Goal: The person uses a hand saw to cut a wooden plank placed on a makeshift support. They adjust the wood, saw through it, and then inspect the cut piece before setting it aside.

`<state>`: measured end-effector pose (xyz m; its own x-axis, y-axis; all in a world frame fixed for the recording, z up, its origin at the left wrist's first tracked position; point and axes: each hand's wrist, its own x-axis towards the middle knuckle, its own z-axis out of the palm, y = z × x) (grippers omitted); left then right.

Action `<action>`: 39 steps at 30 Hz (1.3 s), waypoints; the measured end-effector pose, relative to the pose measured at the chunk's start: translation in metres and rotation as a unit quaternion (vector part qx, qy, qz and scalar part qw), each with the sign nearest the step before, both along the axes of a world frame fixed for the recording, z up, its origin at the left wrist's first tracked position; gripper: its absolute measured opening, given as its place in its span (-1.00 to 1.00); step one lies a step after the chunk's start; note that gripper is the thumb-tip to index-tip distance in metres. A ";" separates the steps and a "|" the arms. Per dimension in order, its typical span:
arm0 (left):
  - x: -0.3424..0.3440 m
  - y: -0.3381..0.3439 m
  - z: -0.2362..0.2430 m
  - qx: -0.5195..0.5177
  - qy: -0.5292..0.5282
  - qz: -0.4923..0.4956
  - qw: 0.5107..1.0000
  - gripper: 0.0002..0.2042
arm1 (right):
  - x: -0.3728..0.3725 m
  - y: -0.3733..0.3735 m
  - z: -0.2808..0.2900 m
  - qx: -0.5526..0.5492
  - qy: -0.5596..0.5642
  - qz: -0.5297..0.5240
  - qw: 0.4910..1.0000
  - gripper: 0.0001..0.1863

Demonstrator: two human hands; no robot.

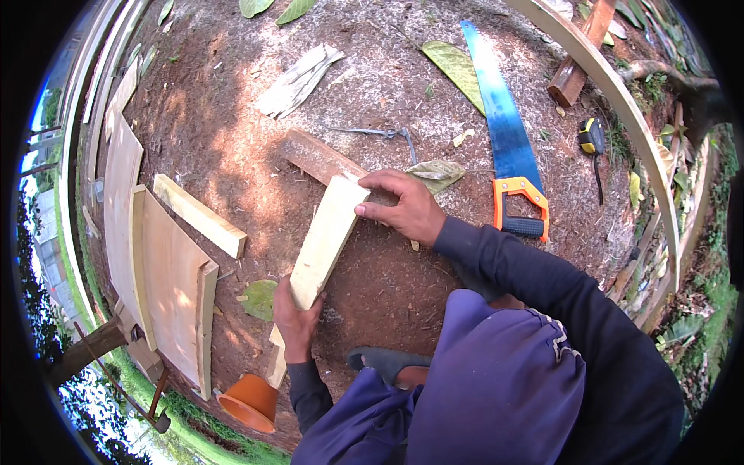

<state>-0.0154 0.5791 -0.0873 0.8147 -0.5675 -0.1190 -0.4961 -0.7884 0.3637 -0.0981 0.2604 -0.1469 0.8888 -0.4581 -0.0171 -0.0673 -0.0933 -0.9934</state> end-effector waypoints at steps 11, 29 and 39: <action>0.002 -0.001 -0.001 0.002 -0.011 -0.008 1.000 -0.23 | 0.001 -0.004 0.007 -0.002 0.013 0.010 1.000 -0.47; 0.000 -0.007 0.002 0.001 -0.032 -0.037 0.999 -0.07 | 0.001 -0.001 0.010 -0.014 0.006 0.000 1.000 -0.49; 0.013 -0.028 0.024 -0.010 0.091 -0.010 0.996 -0.04 | -0.008 0.002 0.006 -0.045 -0.009 -0.009 0.999 -0.46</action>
<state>-0.0028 0.5514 -0.0636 0.7692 -0.5875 -0.2514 -0.4368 -0.7705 0.4643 -0.1060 0.2626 -0.1411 0.8798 -0.4736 0.0419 -0.0514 -0.1822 -0.9819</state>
